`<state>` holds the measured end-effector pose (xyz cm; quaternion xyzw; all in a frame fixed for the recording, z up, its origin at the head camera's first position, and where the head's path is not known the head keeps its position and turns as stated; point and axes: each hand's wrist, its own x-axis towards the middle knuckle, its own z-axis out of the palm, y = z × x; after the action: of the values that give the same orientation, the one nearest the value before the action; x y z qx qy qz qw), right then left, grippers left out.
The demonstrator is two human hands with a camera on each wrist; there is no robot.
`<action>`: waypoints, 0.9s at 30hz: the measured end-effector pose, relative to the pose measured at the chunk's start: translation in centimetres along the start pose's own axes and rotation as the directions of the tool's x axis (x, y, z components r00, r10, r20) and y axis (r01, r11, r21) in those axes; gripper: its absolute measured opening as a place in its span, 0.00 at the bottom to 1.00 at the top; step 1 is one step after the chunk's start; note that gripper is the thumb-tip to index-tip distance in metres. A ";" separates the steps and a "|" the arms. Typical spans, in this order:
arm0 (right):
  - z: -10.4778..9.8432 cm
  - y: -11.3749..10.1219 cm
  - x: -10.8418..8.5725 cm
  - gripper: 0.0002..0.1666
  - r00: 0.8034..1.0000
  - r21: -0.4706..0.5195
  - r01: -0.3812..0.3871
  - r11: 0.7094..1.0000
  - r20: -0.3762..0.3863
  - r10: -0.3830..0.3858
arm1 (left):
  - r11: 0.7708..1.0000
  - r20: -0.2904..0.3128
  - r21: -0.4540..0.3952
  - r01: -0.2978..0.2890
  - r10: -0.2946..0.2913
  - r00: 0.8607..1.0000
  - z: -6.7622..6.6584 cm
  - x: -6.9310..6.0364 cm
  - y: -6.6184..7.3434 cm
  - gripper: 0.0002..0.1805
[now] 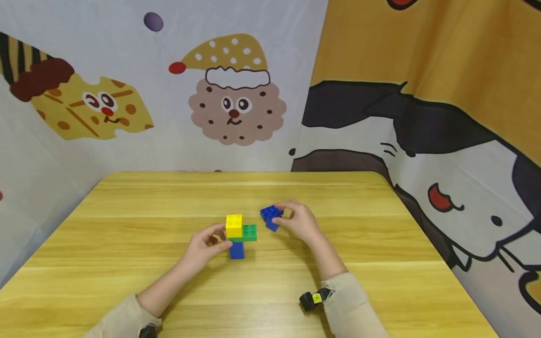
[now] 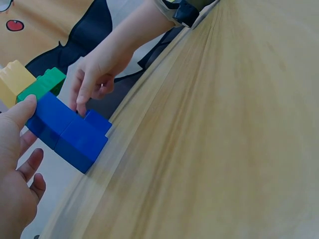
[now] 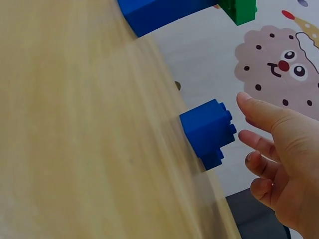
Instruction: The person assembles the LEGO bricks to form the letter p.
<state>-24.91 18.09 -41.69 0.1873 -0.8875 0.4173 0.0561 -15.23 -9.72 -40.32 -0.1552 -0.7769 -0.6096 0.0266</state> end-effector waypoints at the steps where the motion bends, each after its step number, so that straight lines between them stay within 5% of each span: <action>1: 0.1 0.1 0.0 0.23 1.000 -0.005 0.000 1.000 0.001 0.000 | 1.000 0.001 0.000 0.003 -0.003 1.000 0.0 0.0 0.0 0.19; 17: 1.0 0.6 -0.3 0.23 0.999 -0.030 -0.026 0.999 0.021 0.027 | 1.000 -0.005 0.001 0.022 -0.022 1.000 0.2 -0.1 0.3 0.19; 27: 1.1 0.6 -0.4 0.21 0.999 -0.010 -0.015 1.000 0.029 0.015 | 1.000 -0.024 -0.006 -0.005 0.005 1.000 0.4 0.6 -3.6 0.20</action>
<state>-24.67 17.70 -42.90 0.1864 -0.8917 0.4104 0.0413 -16.75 -9.98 -43.61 -0.1498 -0.7744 -0.6136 0.0370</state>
